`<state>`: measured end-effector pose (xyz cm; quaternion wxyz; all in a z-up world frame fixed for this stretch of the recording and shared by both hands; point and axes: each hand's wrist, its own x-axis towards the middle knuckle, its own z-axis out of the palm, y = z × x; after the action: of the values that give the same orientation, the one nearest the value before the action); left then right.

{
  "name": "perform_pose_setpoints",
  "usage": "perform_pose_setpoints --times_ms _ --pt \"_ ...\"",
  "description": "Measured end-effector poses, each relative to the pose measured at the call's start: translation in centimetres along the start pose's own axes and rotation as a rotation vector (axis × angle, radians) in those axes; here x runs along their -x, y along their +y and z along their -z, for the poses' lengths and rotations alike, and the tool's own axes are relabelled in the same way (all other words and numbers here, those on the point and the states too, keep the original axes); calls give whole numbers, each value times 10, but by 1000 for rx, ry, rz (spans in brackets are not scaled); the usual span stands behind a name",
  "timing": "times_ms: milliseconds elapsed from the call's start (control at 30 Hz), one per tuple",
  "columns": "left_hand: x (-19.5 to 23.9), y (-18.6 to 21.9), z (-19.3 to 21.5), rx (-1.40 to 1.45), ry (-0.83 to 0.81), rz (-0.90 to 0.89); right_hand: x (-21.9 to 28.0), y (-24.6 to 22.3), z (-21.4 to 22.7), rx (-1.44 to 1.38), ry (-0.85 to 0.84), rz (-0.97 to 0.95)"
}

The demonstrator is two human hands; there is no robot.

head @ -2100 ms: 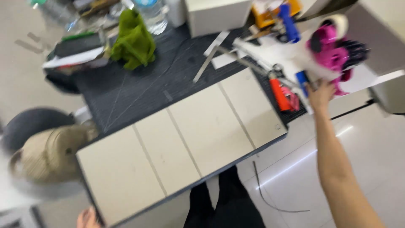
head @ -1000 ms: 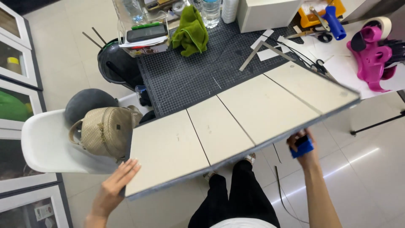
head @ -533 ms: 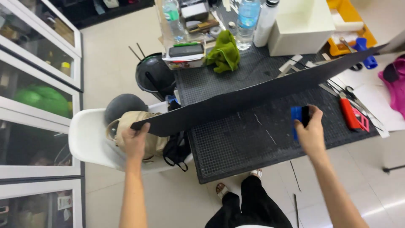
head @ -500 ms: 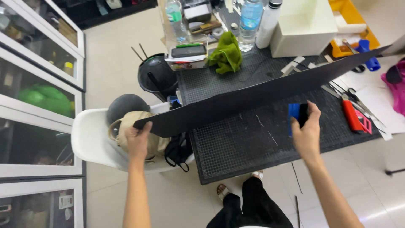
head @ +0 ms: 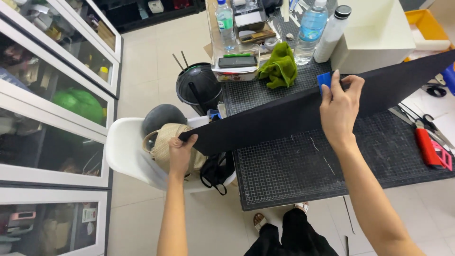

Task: The person applies adhesive to the edges of a large sheet of paper using a small brush and then smooths the surface with a blue plastic squeegee. The person repeats this process on the other side of the paper.

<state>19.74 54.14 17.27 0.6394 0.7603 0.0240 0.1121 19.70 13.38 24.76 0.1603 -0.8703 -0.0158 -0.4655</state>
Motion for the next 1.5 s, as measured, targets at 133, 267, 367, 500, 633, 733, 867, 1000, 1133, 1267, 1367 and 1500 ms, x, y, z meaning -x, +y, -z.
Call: perform_pose_setpoints --times_ms 133,267,367,500,633,733,867,1000,1133,1267,1367,1500 --pt "-12 -49 3 90 16 1 -1 -78 -3 91 -186 -1" --pt "-16 -67 2 222 16 19 13 -151 -21 10 -195 123" --pt "3 8 -6 278 60 54 7 -122 -14 117 -155 29" --pt "16 34 -17 260 116 63 25 -137 -32 138 -119 34" --pt "20 48 -20 231 142 60 26 -183 -37 27 -226 95" --pt "17 43 -17 229 133 61 17 -146 -25 52 -186 45" --pt "28 67 -14 -11 15 -9 15 -129 -25 311 -146 28" --pt "22 37 -15 -8 -9 -14 27 -227 -51 385 -307 403" --pt "14 37 -19 5 28 40 53 -286 -92 -101 -241 259" --pt "2 38 -20 25 69 125 31 -243 -69 -6 -222 283" --pt "-6 -12 -9 -120 123 184 17 -169 -48 198 -154 258" --pt "-6 3 -12 -84 93 132 -1 -65 -27 419 -54 217"
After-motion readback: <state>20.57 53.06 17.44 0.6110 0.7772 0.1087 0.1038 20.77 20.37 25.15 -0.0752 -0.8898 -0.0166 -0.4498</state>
